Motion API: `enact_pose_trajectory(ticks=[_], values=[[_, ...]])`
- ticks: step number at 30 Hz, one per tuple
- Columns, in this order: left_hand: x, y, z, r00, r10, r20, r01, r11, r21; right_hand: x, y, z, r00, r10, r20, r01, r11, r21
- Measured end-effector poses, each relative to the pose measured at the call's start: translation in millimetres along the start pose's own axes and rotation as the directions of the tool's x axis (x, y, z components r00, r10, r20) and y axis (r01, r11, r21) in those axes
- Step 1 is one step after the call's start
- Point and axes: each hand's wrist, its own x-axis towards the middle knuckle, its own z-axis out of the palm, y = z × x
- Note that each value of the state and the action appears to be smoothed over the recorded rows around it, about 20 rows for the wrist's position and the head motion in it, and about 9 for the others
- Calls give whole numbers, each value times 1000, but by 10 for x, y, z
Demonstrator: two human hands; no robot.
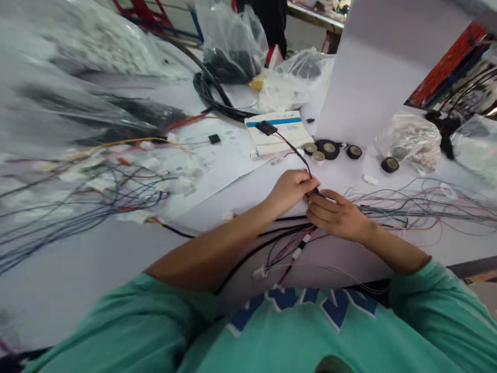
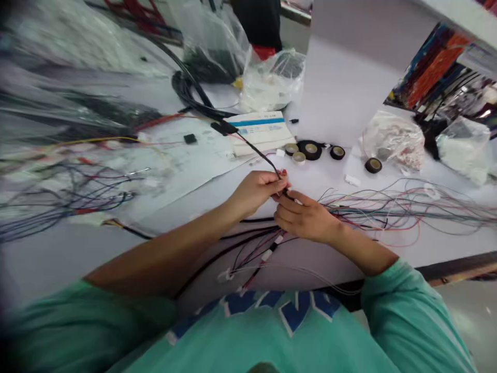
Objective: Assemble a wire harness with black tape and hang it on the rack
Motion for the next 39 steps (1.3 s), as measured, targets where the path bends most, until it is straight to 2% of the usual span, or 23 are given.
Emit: enact_pose_trajectory(ticks=[2, 4, 6, 8, 10, 12, 14, 15, 17, 18, 19, 20, 21, 22, 24, 25, 27, 29, 30, 32, 34, 37, 39], values=[[11, -17, -30, 998, -61, 11, 61, 998, -30, -50, -16, -53, 996, 87, 27, -88, 995, 39], [11, -32, -47, 998, -53, 33, 54, 998, -21, -125, 1, -94, 973, 220, 63, -227, 965, 131], [0, -38, -47, 997, 15, 72, -16, 1000, 22, -216, 67, -105, 901, 414, 129, -434, 857, 278], [-17, -31, -40, 977, 182, 108, -193, 975, 109, -284, 172, -71, 804, 542, 246, -592, 690, 416], [-23, -17, -38, 905, 393, 160, -420, 885, 201, -298, 281, 15, 755, 548, 361, -644, 514, 567], [-12, -8, -45, 809, 555, 194, -588, 764, 265, -262, 356, 132, 768, 492, 409, -603, 343, 720], [10, -19, -54, 759, 625, 182, -649, 709, 276, -217, 375, 241, 776, 462, 429, -558, 188, 808], [22, -35, -55, 771, 617, 160, -636, 731, 247, -206, 365, 279, 760, 461, 458, -564, 117, 817], [39, -83, -44, 851, 508, 132, -522, 845, 112, -225, 318, 306, 685, 472, 555, -637, 19, 770], [43, -111, -32, 899, 417, 135, -424, 905, 23, -252, 288, 292, 641, 498, 584, -682, 22, 731], [45, -135, -14, 939, 316, 139, -310, 949, -63, -284, 256, 263, 612, 546, 573, -715, 72, 695], [44, -153, 6, 965, 220, 140, -202, 970, -136, -314, 223, 221, 610, 603, 514, -729, 172, 663], [42, -162, 26, 982, 142, 128, -116, 974, -193, -336, 189, 173, 644, 644, 414, -715, 313, 625], [38, -161, 45, 991, 81, 107, -53, 970, -236, -344, 154, 123, 708, 642, 294, -669, 476, 571], [27, -134, 72, 997, 2, 72, 20, 954, -300, -313, 82, 36, 868, 484, 115, -484, 767, 421], [22, -114, 77, 998, -25, 64, 45, 943, -331, -279, 48, 5, 929, 362, 76, -365, 864, 346], [16, -83, 72, 994, -76, 78, 101, 914, -393, -207, -10, -36, 987, 155, 47, -162, 959, 233], [22, -84, 57, 984, -136, 114, 174, 874, -454, -173, -39, -66, 996, 73, 44, -80, 980, 180], [29, -97, 50, 977, -167, 132, 210, 850, -482, -179, -41, -83, 995, 86, 53, -94, 980, 178], [48, -136, 48, 965, -207, 162, 262, 806, -531, -236, -15, -122, 975, 198, 99, -215, 953, 212], [59, -164, 58, 964, -193, 181, 262, 790, -554, -322, 41, -143, 911, 375, 171, -408, 878, 250], [40, -144, 73, 986, -45, 158, 119, 858, -500, -407, 143, -67, 792, 550, 265, -608, 754, 249], [10, -98, 65, 989, 96, 116, -45, 923, -382, -399, 195, 70, 777, 562, 283, -629, 713, 310]])
